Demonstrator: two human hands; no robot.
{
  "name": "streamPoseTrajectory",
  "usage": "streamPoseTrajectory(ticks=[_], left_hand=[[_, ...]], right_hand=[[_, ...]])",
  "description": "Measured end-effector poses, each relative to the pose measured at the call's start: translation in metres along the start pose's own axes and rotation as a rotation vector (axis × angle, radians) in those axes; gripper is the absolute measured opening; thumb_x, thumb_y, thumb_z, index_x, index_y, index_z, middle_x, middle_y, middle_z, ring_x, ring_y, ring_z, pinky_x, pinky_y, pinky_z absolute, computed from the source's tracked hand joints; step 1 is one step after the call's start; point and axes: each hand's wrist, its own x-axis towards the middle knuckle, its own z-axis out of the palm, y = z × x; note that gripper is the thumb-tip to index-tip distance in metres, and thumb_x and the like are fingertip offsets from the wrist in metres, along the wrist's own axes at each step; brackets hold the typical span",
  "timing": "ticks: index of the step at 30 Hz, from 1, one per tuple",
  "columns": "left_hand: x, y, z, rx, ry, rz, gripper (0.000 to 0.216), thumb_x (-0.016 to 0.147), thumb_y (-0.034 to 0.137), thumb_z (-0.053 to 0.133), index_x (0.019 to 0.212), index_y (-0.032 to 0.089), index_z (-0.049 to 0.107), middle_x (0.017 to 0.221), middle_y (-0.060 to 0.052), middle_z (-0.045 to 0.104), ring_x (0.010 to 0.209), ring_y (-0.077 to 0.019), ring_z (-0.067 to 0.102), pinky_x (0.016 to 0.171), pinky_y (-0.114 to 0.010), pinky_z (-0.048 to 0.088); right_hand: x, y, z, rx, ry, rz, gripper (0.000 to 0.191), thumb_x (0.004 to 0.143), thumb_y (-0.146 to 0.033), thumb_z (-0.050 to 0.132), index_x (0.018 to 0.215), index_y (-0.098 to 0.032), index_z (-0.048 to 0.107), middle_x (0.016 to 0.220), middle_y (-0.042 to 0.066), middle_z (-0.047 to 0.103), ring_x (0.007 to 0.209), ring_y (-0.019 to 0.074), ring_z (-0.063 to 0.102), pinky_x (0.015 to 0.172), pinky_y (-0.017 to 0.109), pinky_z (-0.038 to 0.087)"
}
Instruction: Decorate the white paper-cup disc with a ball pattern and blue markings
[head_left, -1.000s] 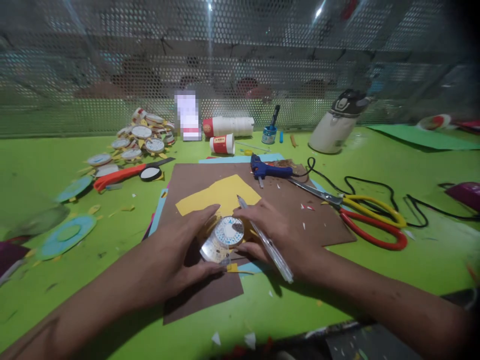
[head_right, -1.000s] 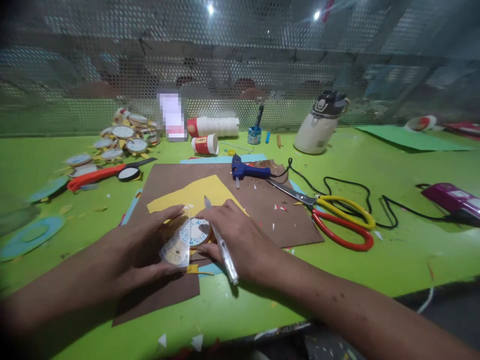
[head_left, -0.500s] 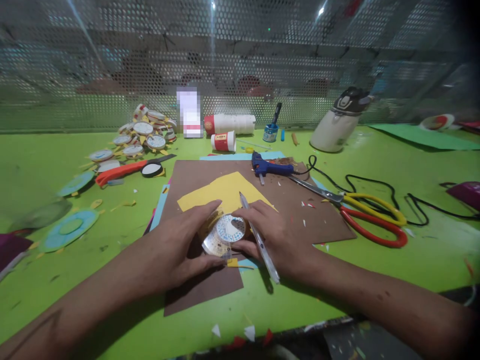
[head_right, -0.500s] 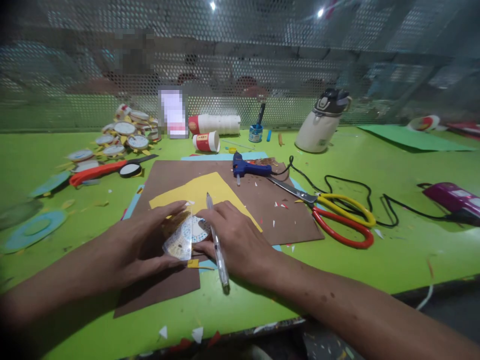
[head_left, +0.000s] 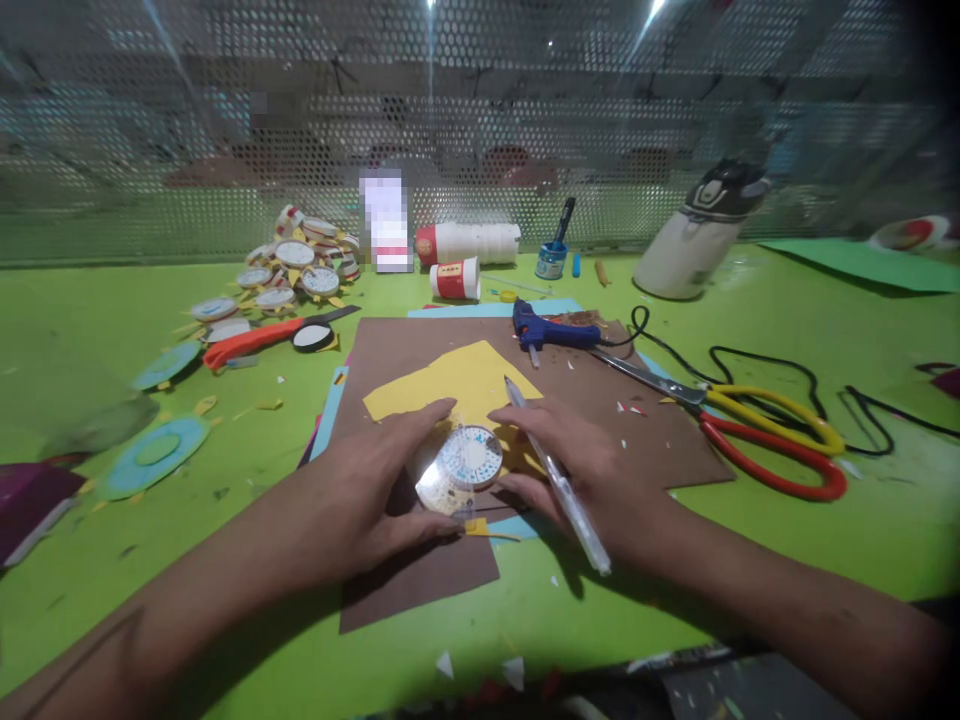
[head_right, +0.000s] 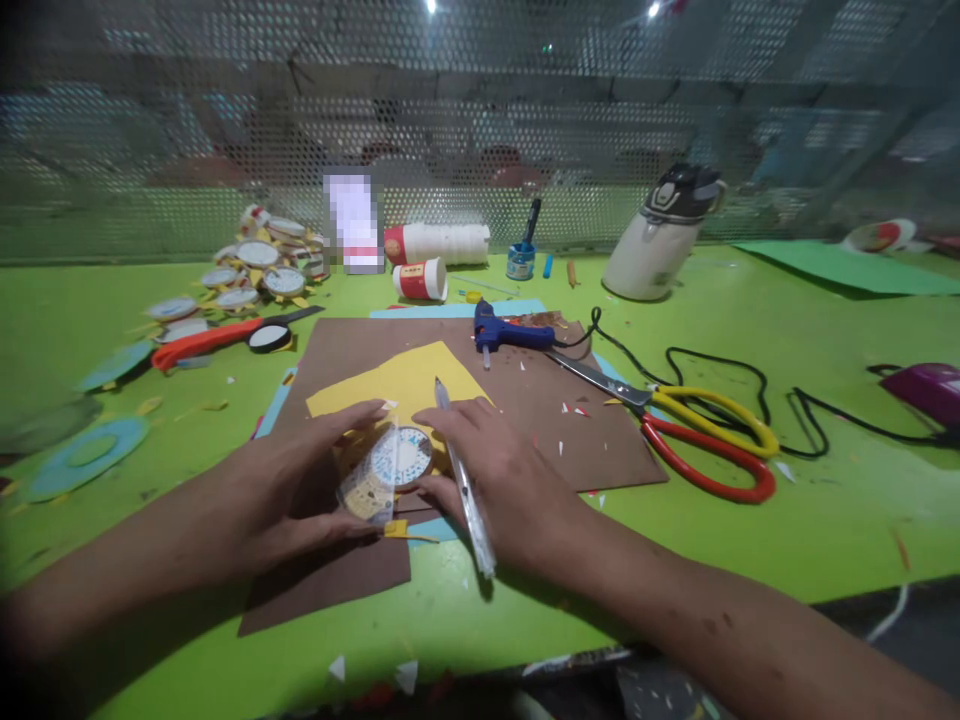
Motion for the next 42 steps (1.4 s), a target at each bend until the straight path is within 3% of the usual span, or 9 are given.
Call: streamPoseTrajectory(ticks=[6, 10, 16, 20, 24, 30, 36, 42], left_hand=[[0.001, 0.002, -0.001, 0.028, -0.021, 0.003, 0.084, 0.085, 0.061, 0.063, 0.153, 0.028, 0.026, 0.151, -0.009, 0.048, 0.131, -0.0310, 0.052, 0.105, -0.044, 0.047], [0.001, 0.004, -0.002, 0.041, -0.035, 0.000, 0.082, 0.086, 0.060, 0.063, 0.152, 0.026, 0.028, 0.149, -0.011, 0.050, 0.129, -0.0324, 0.054, 0.103, -0.045, 0.049], [0.004, 0.006, -0.003, 0.029, -0.034, 0.061, 0.065, 0.086, 0.051, 0.066, 0.141, 0.026, 0.044, 0.144, -0.011, 0.054, 0.125, -0.0332, 0.056, 0.099, -0.046, 0.051], [0.004, 0.004, -0.002, 0.007, -0.025, 0.081, 0.061, 0.084, 0.047, 0.070, 0.138, 0.025, 0.051, 0.147, -0.011, 0.051, 0.131, -0.0338, 0.051, 0.107, -0.049, 0.045], [0.004, 0.004, -0.002, 0.008, -0.018, 0.076, 0.062, 0.083, 0.046, 0.070, 0.139, 0.024, 0.052, 0.148, -0.012, 0.051, 0.131, -0.0342, 0.051, 0.108, -0.050, 0.045], [0.005, 0.003, -0.001, 0.024, -0.035, 0.071, 0.066, 0.084, 0.050, 0.069, 0.141, 0.022, 0.051, 0.149, -0.013, 0.049, 0.133, -0.0341, 0.050, 0.110, -0.051, 0.044], [0.005, 0.003, -0.001, 0.014, 0.003, 0.098, 0.065, 0.083, 0.049, 0.070, 0.141, 0.024, 0.053, 0.148, -0.013, 0.051, 0.130, -0.0354, 0.053, 0.109, -0.052, 0.046], [0.006, 0.004, 0.000, 0.041, -0.010, 0.091, 0.065, 0.084, 0.049, 0.068, 0.141, 0.020, 0.054, 0.148, -0.015, 0.050, 0.130, -0.0362, 0.054, 0.109, -0.052, 0.045]], right_hand=[[0.002, 0.005, -0.006, 0.017, 0.104, -0.030, 0.028, 0.099, -0.018, 0.047, 0.127, -0.022, 0.053, 0.117, 0.011, 0.068, 0.109, 0.0202, 0.065, 0.094, 0.037, 0.052], [0.002, 0.006, -0.006, 0.071, 0.095, 0.023, 0.030, 0.100, -0.025, 0.049, 0.129, -0.020, 0.055, 0.118, 0.010, 0.070, 0.107, 0.0195, 0.067, 0.093, 0.035, 0.054], [0.001, 0.000, -0.007, 0.128, 0.145, 0.067, 0.029, 0.100, -0.033, 0.050, 0.122, -0.019, 0.061, 0.115, 0.011, 0.071, 0.105, 0.0212, 0.068, 0.091, 0.037, 0.055], [0.002, -0.009, -0.011, 0.370, 0.110, 0.276, 0.026, 0.099, -0.039, 0.049, 0.110, -0.021, 0.064, 0.094, 0.006, 0.073, 0.083, 0.0184, 0.070, 0.071, 0.032, 0.058], [0.006, -0.015, -0.011, 0.544, 0.060, 0.425, 0.025, 0.098, -0.041, 0.051, 0.089, -0.021, 0.063, 0.066, -0.002, 0.061, 0.061, 0.0124, 0.059, 0.055, 0.024, 0.049], [0.011, -0.011, 0.001, 0.734, 0.025, 0.504, 0.020, 0.095, -0.038, 0.053, 0.085, -0.021, 0.053, 0.059, -0.006, 0.051, 0.050, 0.0103, 0.048, 0.047, 0.023, 0.042], [0.014, -0.011, 0.002, 0.653, -0.022, 0.529, 0.018, 0.093, -0.035, 0.056, 0.083, -0.020, 0.055, 0.064, -0.002, 0.060, 0.054, 0.0126, 0.057, 0.051, 0.025, 0.046], [0.024, -0.022, -0.008, 0.567, -0.015, 0.543, 0.022, 0.090, -0.036, 0.056, 0.076, -0.019, 0.057, 0.059, -0.002, 0.058, 0.051, 0.0128, 0.054, 0.048, 0.025, 0.044]])
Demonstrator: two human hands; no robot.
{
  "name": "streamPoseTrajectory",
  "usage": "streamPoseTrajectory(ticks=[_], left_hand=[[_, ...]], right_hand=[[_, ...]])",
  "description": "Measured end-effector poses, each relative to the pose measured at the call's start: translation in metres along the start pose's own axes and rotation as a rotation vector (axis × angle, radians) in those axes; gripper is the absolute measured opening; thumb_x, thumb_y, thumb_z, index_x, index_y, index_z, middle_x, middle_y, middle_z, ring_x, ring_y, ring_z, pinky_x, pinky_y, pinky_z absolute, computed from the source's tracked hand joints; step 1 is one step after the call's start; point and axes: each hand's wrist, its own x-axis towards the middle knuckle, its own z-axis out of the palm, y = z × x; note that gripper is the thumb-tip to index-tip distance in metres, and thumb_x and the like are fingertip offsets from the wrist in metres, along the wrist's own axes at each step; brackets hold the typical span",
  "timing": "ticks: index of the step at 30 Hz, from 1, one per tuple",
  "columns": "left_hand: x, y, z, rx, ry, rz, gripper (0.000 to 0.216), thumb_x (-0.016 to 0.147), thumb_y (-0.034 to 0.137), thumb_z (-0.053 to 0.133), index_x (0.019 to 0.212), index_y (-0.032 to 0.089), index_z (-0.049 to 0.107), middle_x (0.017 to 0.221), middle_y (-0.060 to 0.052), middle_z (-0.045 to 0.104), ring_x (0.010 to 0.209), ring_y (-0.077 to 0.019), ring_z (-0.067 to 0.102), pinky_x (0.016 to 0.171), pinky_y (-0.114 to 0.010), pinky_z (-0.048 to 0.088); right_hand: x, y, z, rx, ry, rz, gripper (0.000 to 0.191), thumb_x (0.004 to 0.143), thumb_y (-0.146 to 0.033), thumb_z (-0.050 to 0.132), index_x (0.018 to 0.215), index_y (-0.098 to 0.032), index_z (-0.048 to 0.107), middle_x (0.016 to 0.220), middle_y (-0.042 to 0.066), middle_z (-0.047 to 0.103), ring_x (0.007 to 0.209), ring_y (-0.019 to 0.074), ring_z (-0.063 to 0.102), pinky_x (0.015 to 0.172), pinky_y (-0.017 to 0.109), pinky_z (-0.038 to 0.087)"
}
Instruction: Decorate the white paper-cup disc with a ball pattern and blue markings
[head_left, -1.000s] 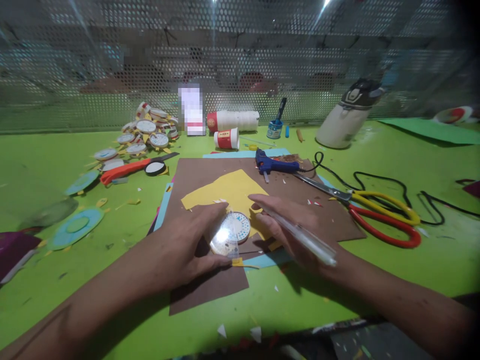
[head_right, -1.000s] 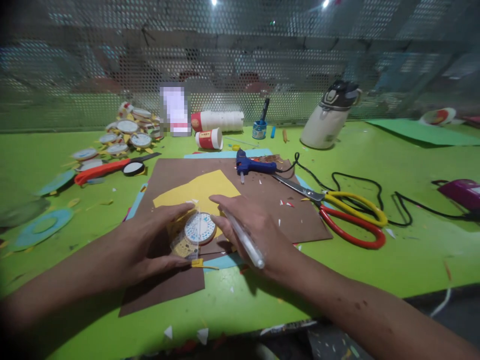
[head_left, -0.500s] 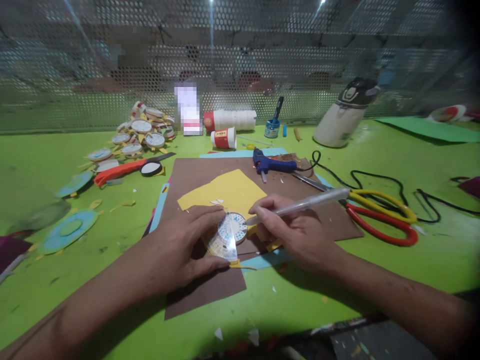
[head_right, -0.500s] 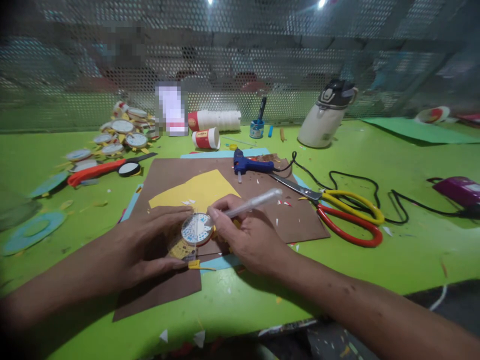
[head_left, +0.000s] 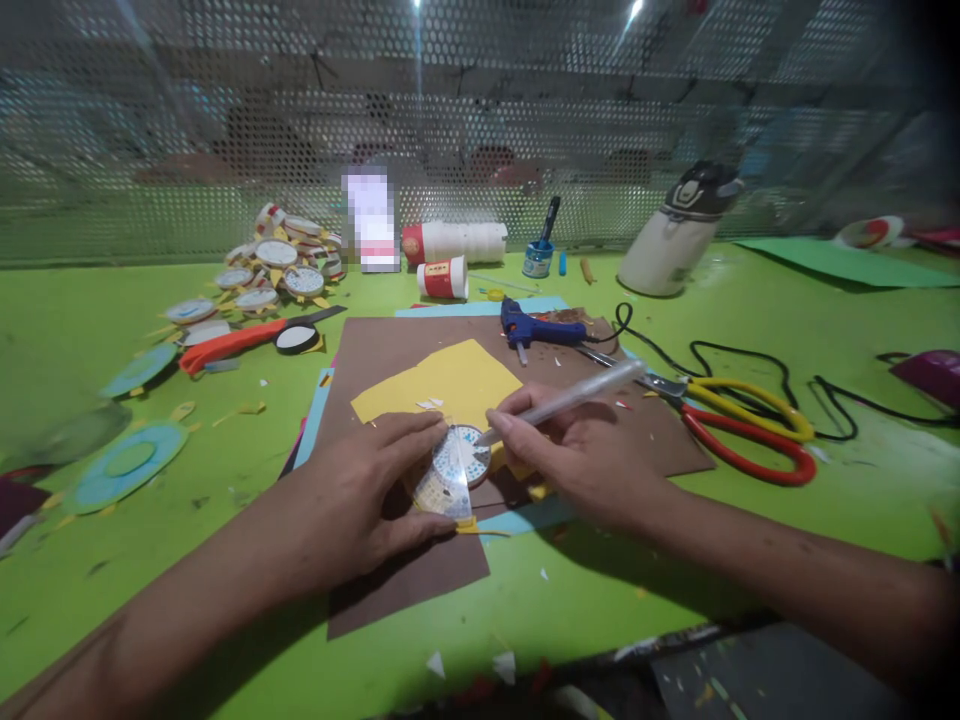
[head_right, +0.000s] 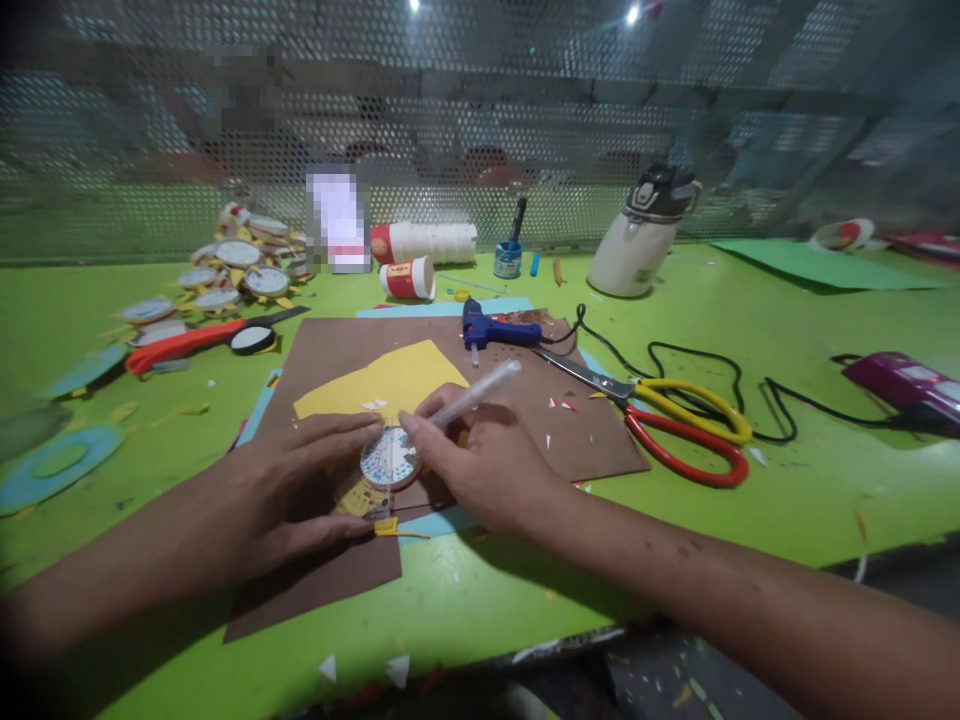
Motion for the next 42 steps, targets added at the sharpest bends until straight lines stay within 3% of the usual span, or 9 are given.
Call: streamPoseTrajectory(ticks=[5, 9, 20, 31, 42], left_hand=[[0.000, -0.001, 0.000, -0.005, -0.003, 0.021, 0.066, 0.085, 0.045, 0.068, 0.143, 0.020, 0.051, 0.148, -0.015, 0.050, 0.131, -0.0359, 0.052, 0.110, -0.051, 0.044], [0.001, 0.001, -0.002, 0.001, -0.014, 0.030, 0.065, 0.085, 0.046, 0.067, 0.143, 0.021, 0.051, 0.148, -0.016, 0.049, 0.132, -0.0353, 0.051, 0.110, -0.051, 0.044], [0.000, -0.002, 0.001, -0.008, -0.015, 0.013, 0.065, 0.085, 0.045, 0.067, 0.144, 0.025, 0.049, 0.150, -0.014, 0.048, 0.133, -0.0336, 0.050, 0.111, -0.049, 0.043], [-0.002, -0.001, 0.001, 0.029, -0.029, 0.027, 0.066, 0.088, 0.046, 0.064, 0.146, 0.021, 0.046, 0.152, -0.015, 0.045, 0.133, -0.0334, 0.050, 0.110, -0.049, 0.044], [0.000, -0.001, 0.000, 0.054, 0.021, 0.119, 0.060, 0.088, 0.042, 0.066, 0.141, 0.017, 0.048, 0.144, -0.017, 0.052, 0.128, -0.0331, 0.054, 0.106, -0.045, 0.048]], right_hand=[[0.002, 0.001, 0.007, -0.145, 0.078, -0.212, 0.024, 0.095, -0.037, 0.050, 0.077, -0.021, 0.054, 0.059, -0.004, 0.056, 0.053, 0.0115, 0.053, 0.051, 0.024, 0.042], [0.000, 0.010, 0.014, -0.258, 0.122, -0.296, 0.020, 0.098, -0.036, 0.047, 0.084, -0.022, 0.054, 0.059, -0.005, 0.057, 0.051, 0.0118, 0.054, 0.052, 0.026, 0.042], [0.002, 0.015, 0.016, -0.358, 0.150, -0.322, 0.021, 0.098, -0.036, 0.049, 0.081, -0.023, 0.054, 0.061, -0.003, 0.060, 0.056, 0.0147, 0.058, 0.055, 0.028, 0.043], [0.003, 0.018, 0.018, -0.357, 0.161, -0.343, 0.017, 0.097, -0.032, 0.050, 0.084, -0.023, 0.056, 0.067, -0.002, 0.060, 0.060, 0.0152, 0.059, 0.058, 0.028, 0.044], [0.003, 0.018, 0.021, -0.376, 0.164, -0.340, 0.018, 0.096, -0.031, 0.049, 0.083, -0.021, 0.057, 0.071, 0.002, 0.064, 0.065, 0.0171, 0.063, 0.065, 0.030, 0.047]])
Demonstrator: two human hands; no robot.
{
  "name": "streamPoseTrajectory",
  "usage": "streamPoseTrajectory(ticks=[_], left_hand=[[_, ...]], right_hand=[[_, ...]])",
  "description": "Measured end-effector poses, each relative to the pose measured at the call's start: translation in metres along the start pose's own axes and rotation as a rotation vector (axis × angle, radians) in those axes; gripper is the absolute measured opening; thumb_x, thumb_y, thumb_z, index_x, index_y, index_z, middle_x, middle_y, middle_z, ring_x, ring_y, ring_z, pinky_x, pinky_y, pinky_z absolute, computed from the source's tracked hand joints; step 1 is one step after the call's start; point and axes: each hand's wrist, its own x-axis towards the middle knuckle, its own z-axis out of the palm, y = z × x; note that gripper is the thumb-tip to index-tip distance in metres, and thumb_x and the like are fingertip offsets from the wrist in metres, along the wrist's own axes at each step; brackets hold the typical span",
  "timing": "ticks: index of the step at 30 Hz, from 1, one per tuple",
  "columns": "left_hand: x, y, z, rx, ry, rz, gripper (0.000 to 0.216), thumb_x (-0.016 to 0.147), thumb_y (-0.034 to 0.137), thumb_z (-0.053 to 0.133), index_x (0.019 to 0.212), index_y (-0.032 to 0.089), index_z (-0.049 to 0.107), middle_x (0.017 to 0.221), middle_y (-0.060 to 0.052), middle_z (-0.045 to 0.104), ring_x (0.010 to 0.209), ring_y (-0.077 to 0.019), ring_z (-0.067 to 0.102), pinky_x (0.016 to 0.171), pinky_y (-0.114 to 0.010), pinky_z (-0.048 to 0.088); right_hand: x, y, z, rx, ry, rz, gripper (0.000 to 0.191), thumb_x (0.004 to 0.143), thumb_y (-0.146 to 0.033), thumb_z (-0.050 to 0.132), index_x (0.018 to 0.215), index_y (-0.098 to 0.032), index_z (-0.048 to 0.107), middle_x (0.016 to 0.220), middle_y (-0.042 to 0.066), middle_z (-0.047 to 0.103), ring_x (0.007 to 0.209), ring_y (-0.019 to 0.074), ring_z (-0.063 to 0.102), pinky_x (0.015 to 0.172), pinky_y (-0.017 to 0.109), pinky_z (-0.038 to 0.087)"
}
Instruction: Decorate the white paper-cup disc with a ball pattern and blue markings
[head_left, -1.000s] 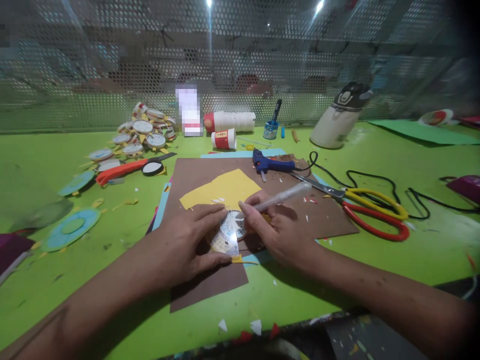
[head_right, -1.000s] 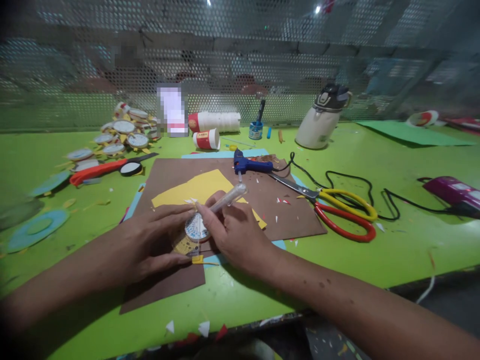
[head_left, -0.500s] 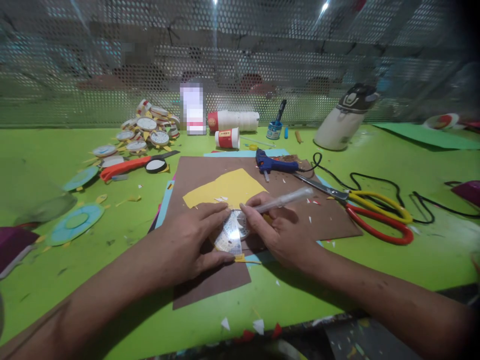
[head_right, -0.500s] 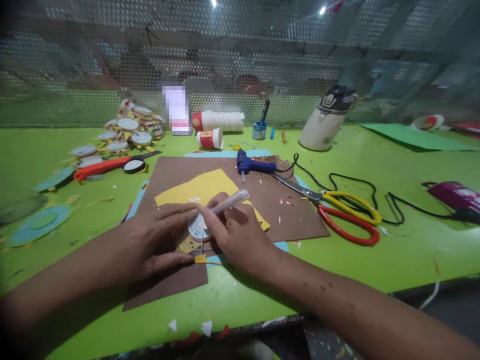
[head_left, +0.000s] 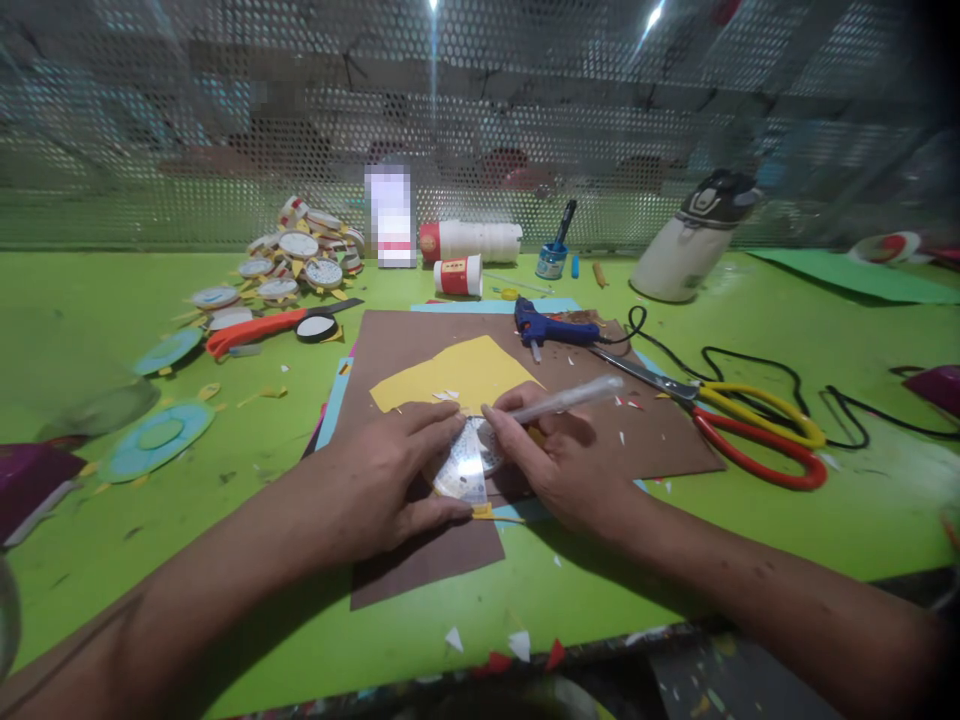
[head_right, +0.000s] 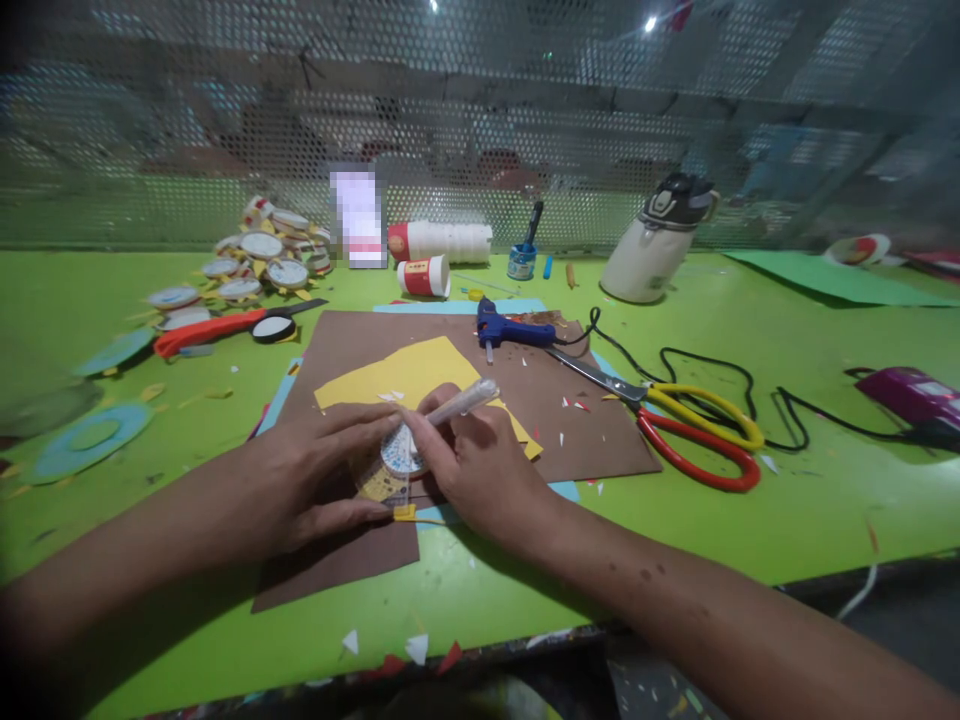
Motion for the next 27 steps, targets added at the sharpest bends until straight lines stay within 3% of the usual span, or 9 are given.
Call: streamPoseTrajectory(ticks=[8, 15, 27], left_hand=[[-0.0002, -0.0017, 0.0019, 0.015, 0.010, 0.044, 0.057, 0.089, 0.040, 0.065, 0.138, 0.017, 0.048, 0.141, -0.017, 0.054, 0.129, -0.0327, 0.053, 0.105, -0.045, 0.048], [0.0018, 0.0011, -0.0014, 0.030, 0.012, 0.084, 0.045, 0.090, 0.038, 0.064, 0.129, 0.018, 0.055, 0.138, -0.017, 0.054, 0.121, -0.0341, 0.058, 0.088, -0.039, 0.056], [0.0030, 0.0021, -0.0020, 0.053, 0.006, 0.086, 0.046, 0.090, 0.039, 0.064, 0.128, 0.016, 0.055, 0.135, -0.017, 0.056, 0.117, -0.0336, 0.060, 0.089, -0.040, 0.056]], right_hand=[[0.0005, 0.0034, 0.0022, -0.008, 0.027, -0.050, 0.018, 0.096, -0.029, 0.050, 0.083, -0.020, 0.059, 0.072, 0.002, 0.066, 0.066, 0.0165, 0.064, 0.066, 0.028, 0.047], [-0.0006, 0.0041, 0.0029, -0.008, 0.026, -0.054, 0.017, 0.096, -0.029, 0.050, 0.085, -0.019, 0.059, 0.070, 0.001, 0.064, 0.064, 0.0158, 0.063, 0.063, 0.027, 0.046], [-0.0013, 0.0030, -0.0001, -0.082, -0.007, -0.170, 0.021, 0.097, -0.026, 0.047, 0.089, -0.017, 0.064, 0.080, 0.006, 0.069, 0.069, 0.0180, 0.064, 0.067, 0.031, 0.047]])
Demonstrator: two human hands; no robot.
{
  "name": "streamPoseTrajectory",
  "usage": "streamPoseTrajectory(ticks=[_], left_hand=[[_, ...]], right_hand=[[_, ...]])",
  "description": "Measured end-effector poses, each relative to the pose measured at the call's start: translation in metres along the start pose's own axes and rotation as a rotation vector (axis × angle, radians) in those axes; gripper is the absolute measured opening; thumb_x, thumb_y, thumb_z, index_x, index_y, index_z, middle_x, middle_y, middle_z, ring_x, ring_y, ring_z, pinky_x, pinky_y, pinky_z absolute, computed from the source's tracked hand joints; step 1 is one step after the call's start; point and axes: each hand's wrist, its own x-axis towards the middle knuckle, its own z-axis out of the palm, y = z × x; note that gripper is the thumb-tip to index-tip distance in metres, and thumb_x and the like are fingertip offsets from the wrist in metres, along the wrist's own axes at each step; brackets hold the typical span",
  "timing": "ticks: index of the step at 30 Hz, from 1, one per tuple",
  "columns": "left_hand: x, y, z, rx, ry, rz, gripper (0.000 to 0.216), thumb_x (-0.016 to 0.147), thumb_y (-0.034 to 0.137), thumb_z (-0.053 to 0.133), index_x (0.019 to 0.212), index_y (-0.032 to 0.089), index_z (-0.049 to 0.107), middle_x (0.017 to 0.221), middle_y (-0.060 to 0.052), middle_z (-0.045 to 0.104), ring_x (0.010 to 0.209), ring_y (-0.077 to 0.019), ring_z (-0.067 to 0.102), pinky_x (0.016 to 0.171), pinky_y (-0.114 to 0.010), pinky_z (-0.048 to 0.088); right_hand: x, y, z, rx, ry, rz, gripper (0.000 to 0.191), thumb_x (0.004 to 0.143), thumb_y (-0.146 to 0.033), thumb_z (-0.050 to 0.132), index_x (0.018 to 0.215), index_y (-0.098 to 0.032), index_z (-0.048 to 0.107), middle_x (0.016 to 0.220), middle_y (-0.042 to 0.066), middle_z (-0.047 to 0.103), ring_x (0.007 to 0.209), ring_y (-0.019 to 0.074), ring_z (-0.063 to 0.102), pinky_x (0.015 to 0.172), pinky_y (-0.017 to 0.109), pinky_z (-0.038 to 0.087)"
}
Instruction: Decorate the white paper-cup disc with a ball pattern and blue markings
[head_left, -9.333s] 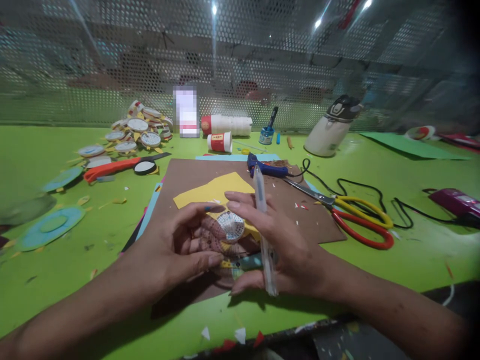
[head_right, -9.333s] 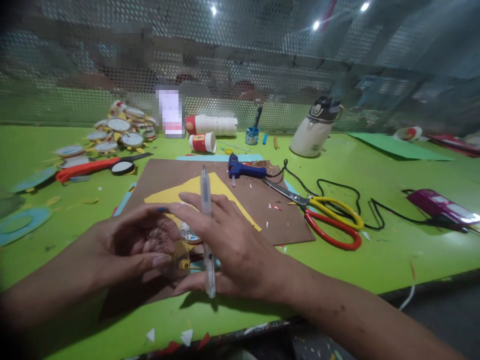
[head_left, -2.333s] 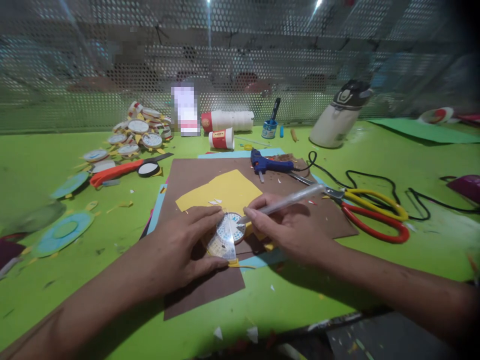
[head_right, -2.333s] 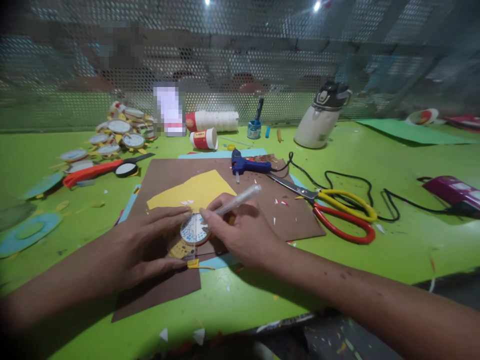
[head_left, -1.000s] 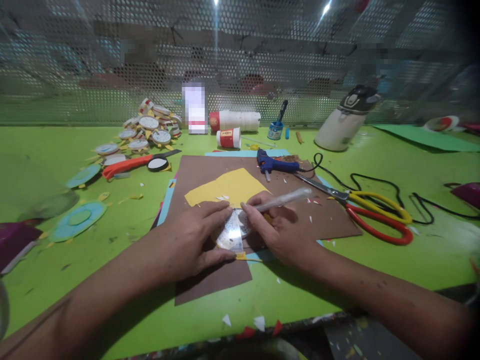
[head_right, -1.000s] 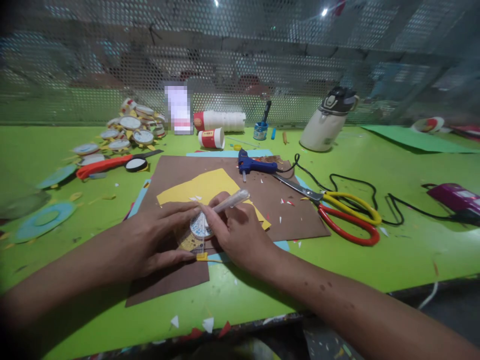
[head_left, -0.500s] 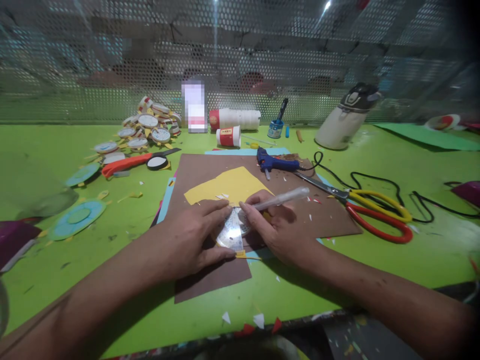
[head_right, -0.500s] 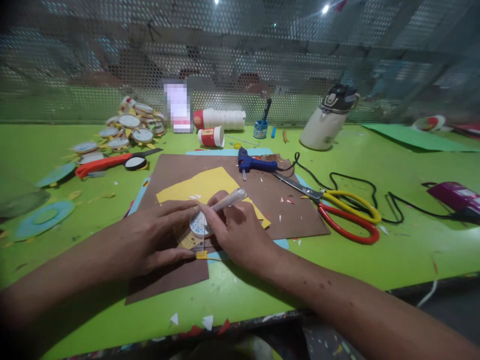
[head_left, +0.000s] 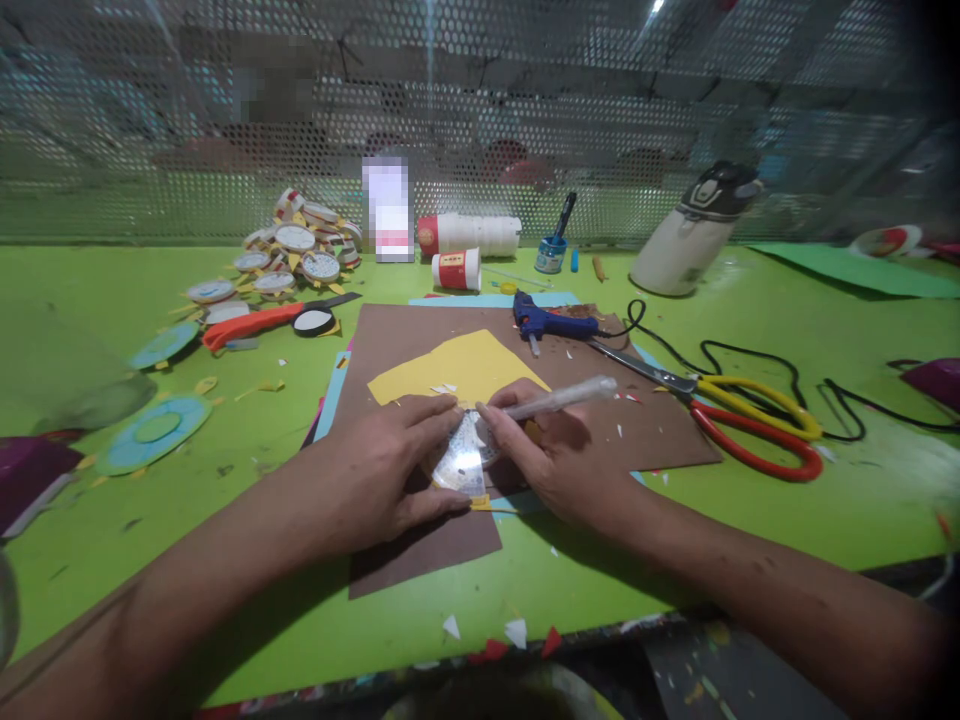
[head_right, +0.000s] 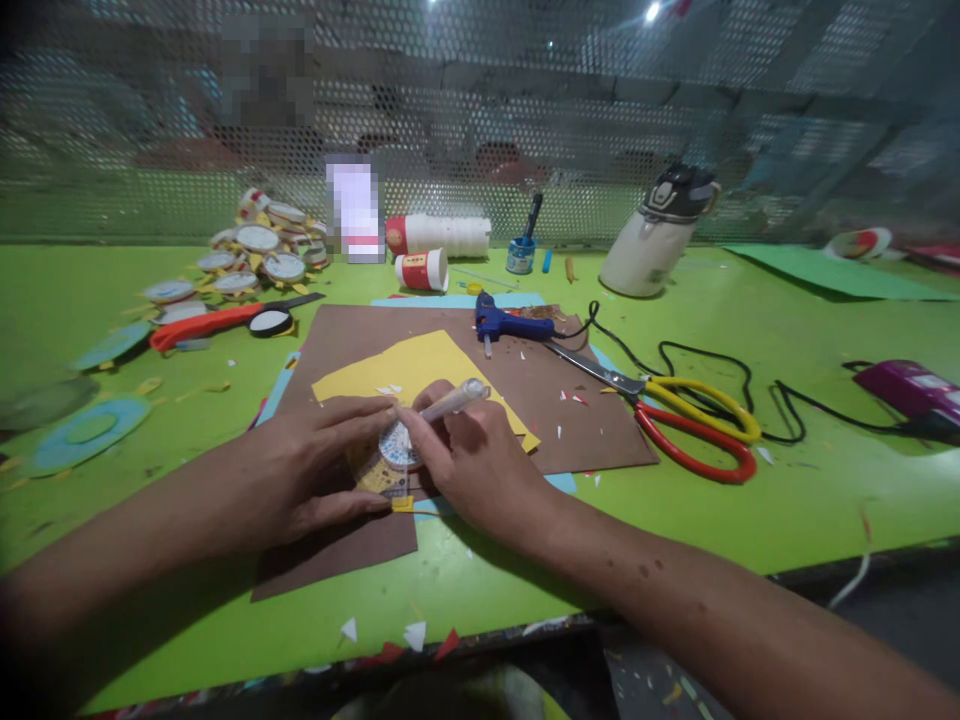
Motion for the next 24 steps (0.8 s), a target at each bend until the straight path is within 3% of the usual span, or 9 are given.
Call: streamPoseTrajectory(ticks=[7, 24], left_hand=[[0.001, -0.001, 0.002, -0.027, -0.002, -0.002, 0.045, 0.089, 0.037, 0.064, 0.129, 0.018, 0.054, 0.133, -0.015, 0.057, 0.117, -0.0328, 0.060, 0.093, -0.041, 0.054], [-0.002, 0.000, 0.000, -0.060, 0.011, -0.024, 0.049, 0.089, 0.037, 0.065, 0.134, 0.020, 0.053, 0.135, -0.014, 0.058, 0.122, -0.0317, 0.058, 0.099, -0.042, 0.051]], right_hand=[[0.001, -0.005, 0.000, 0.039, 0.079, 0.056, 0.021, 0.093, -0.028, 0.056, 0.077, -0.019, 0.065, 0.077, 0.006, 0.071, 0.072, 0.0194, 0.067, 0.071, 0.032, 0.050], [-0.002, -0.011, -0.004, 0.125, 0.042, 0.117, 0.021, 0.092, -0.025, 0.056, 0.073, -0.019, 0.063, 0.065, 0.002, 0.068, 0.058, 0.0148, 0.064, 0.059, 0.028, 0.049]])
